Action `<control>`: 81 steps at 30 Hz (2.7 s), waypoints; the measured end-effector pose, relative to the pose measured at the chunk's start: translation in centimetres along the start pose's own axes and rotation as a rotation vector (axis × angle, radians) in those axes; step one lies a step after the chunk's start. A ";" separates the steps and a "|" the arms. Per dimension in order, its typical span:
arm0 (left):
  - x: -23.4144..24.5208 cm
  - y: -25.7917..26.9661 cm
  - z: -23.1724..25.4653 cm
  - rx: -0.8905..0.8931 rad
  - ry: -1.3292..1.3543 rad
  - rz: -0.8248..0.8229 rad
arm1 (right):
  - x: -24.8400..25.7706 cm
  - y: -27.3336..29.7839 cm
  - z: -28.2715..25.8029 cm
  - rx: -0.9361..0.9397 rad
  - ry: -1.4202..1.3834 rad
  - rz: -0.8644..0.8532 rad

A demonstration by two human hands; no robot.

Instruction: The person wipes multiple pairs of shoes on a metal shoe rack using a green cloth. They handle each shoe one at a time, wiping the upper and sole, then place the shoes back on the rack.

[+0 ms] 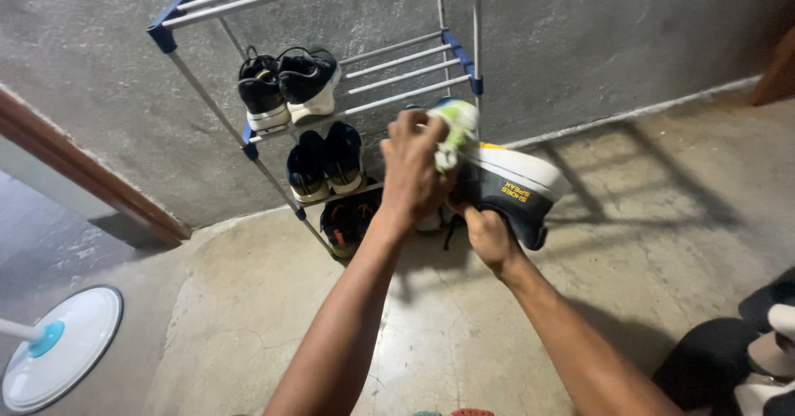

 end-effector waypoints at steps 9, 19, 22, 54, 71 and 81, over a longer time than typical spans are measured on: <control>-1.3 0.3 -0.3 0.186 0.304 0.140 | 0.6 -0.5 -1.0 0.154 -0.623 0.051; -1.2 0.3 0.4 -0.024 0.121 -0.167 | 0.0 0.2 1.1 0.002 -0.643 0.114; -0.1 0.5 -5.0 0.212 0.059 -0.001 | 0.6 0.1 0.9 0.008 -0.440 0.121; 2.2 3.0 -8.2 0.309 0.480 0.313 | -1.7 -0.5 -9.6 -0.125 -1.055 0.123; 6.8 -8.4 -5.2 0.211 0.458 0.114 | 2.9 -10.4 -12.4 -0.316 -1.528 0.018; 10.2 -6.5 -8.8 0.351 0.539 0.268 | 1.5 -8.9 -19.8 -0.173 -1.546 -0.106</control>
Point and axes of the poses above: each hand's wrist, its own y-axis away from the middle knuckle, its own x-axis out of the back of the hand, z = x × y, the point moved 10 cm from there along -y, towards the middle knuckle, and after that the axes turned 9 degrees about -z, right-handed, at the moved point
